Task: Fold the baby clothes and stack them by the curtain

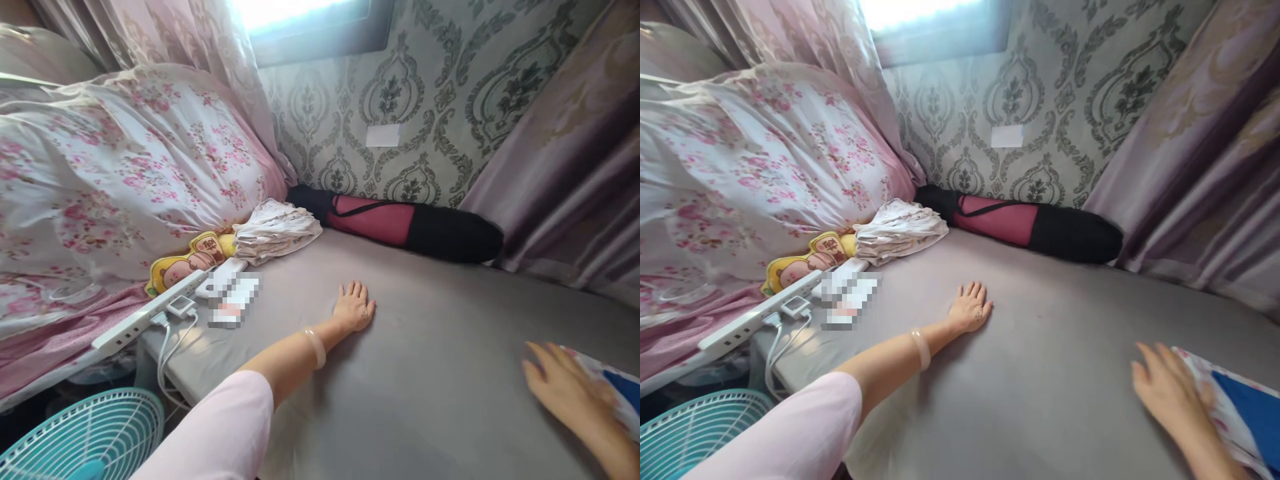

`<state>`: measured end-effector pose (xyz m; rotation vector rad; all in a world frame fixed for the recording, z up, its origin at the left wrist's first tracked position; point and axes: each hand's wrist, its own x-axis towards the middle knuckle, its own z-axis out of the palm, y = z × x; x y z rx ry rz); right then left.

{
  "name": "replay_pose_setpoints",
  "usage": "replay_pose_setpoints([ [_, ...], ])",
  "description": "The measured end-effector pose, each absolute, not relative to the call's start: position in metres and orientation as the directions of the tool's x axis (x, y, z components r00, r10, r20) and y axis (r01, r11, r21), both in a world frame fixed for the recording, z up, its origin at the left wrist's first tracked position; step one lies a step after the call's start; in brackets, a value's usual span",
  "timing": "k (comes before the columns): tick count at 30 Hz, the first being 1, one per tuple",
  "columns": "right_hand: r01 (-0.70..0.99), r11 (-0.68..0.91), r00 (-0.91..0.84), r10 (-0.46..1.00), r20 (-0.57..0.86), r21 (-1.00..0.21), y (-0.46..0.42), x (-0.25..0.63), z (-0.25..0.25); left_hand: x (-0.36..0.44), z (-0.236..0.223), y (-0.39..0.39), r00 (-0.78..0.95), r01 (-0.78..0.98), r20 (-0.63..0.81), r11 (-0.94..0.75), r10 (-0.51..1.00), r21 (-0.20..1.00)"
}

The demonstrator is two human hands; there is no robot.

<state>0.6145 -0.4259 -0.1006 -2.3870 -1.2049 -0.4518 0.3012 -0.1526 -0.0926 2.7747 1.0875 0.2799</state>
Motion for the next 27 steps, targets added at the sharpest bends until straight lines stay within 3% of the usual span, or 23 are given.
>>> replay_pose_setpoints([
  [3, 0.834, -0.528, 0.55, 0.77, 0.325, -0.16, -0.375, 0.555, -0.112, 0.3, -0.093, -0.152, 0.724, 0.649, 0.11, -0.727, 0.681, 0.224],
  [6, 0.873, -0.438, 0.479, 0.854, 0.205, -0.215, -0.337, 0.488, -0.112, 0.297, -0.09, -0.152, 0.733, 0.629, 0.113, -0.732, 0.67, 0.262],
  [11, 0.903, -0.344, 0.386, 0.913, 0.131, -0.258, -0.316, 0.41, -0.101, 0.281, -0.069, -0.123, 0.749, 0.533, 0.122, -0.702, 0.651, 0.472],
  [14, 0.909, -0.328, 0.373, 0.916, 0.148, -0.258, -0.318, 0.391, -0.102, 0.256, -0.044, -0.077, 0.659, 0.582, 0.169, -0.639, 0.733, 0.504],
  [21, 0.922, -0.316, 0.367, 0.897, 0.248, -0.223, -0.321, 0.383, -0.107, 0.153, 0.037, 0.059, 0.233, 0.785, 0.381, -0.404, 0.895, 0.469],
  [27, 0.925, -0.326, 0.371, 0.886, 0.279, -0.197, -0.32, 0.378, -0.105, 0.107, 0.057, 0.113, 0.052, 0.858, 0.34, -0.216, 0.939, 0.466],
])
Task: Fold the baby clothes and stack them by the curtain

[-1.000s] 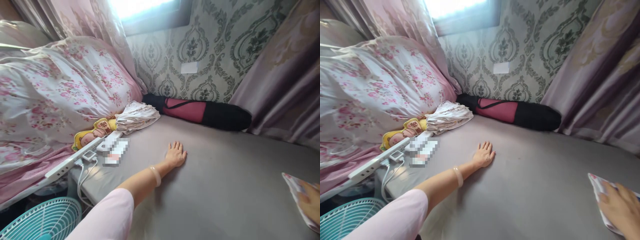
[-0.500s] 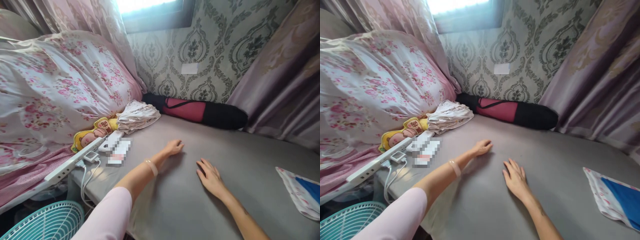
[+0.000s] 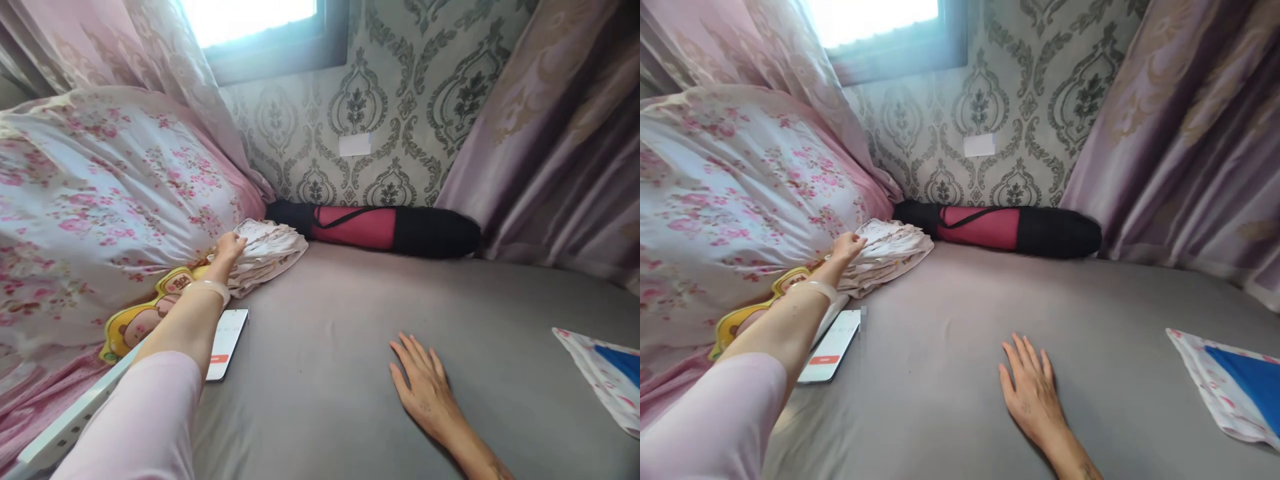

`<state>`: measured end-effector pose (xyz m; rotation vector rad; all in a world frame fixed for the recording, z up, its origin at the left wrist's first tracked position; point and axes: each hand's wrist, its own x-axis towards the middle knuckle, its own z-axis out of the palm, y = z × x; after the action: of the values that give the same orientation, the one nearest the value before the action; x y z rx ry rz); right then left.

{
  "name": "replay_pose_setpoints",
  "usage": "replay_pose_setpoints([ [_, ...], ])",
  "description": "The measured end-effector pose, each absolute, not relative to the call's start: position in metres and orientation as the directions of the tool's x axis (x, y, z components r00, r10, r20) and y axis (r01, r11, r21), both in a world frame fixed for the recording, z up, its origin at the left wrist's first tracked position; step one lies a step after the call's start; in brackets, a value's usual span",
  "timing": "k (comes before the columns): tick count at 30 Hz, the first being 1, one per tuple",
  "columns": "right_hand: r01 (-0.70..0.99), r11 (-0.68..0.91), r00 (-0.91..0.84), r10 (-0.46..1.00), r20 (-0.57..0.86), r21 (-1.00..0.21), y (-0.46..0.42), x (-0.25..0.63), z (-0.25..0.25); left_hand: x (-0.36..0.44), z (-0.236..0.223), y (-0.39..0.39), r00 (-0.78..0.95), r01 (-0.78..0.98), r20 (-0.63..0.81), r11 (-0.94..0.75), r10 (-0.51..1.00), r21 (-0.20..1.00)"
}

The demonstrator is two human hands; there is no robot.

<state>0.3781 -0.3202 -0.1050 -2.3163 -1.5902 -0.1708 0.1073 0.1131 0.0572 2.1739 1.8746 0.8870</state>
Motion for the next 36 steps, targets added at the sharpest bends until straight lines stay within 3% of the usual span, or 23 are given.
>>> replay_pose_setpoints([
  [12, 0.914, -0.347, 0.392, 0.889, 0.236, -0.209, -0.323, 0.374, -0.096, 0.116, 0.06, 0.124, 0.048, 0.879, 0.245, -0.158, 0.968, 0.45],
  [17, 0.917, -0.336, 0.385, 0.886, 0.257, -0.217, -0.323, 0.375, -0.1, 0.12, 0.089, 0.118, -0.054, 0.849, 0.344, -0.139, 0.937, 0.51],
  [19, 0.917, -0.332, 0.385, 0.881, 0.274, -0.221, -0.323, 0.376, -0.101, 0.127, 0.107, 0.114, -0.034, 0.788, 0.415, -0.231, 0.909, 0.571],
  [23, 0.914, -0.33, 0.391, 0.874, 0.289, -0.236, -0.322, 0.375, -0.101, 0.154, 0.135, 0.096, 0.078, 0.467, 0.506, -0.479, 0.859, 0.743],
  [26, 0.904, -0.332, 0.401, 0.875, 0.27, -0.268, -0.323, 0.374, -0.099, 0.18, 0.144, 0.069, 0.166, 0.332, 0.494, -0.52, 0.853, 0.787],
  [29, 0.877, -0.287, 0.408, 0.868, 0.282, -0.385, -0.323, 0.374, -0.093, 0.206, 0.147, 0.027, 0.341, 0.111, 0.474, -0.536, 0.812, 0.837],
  [32, 0.815, -0.191, 0.461, 0.785, 0.414, -0.547, -0.323, 0.372, -0.08, 0.231, 0.143, -0.03, 0.548, -0.041, 0.455, -0.521, 0.702, 0.853],
  [36, 0.798, -0.064, 0.495, 0.636, 0.591, -0.599, -0.328, 0.364, -0.055, 0.264, 0.121, -0.116, 0.806, -0.121, 0.35, -0.446, 0.477, 0.887],
])
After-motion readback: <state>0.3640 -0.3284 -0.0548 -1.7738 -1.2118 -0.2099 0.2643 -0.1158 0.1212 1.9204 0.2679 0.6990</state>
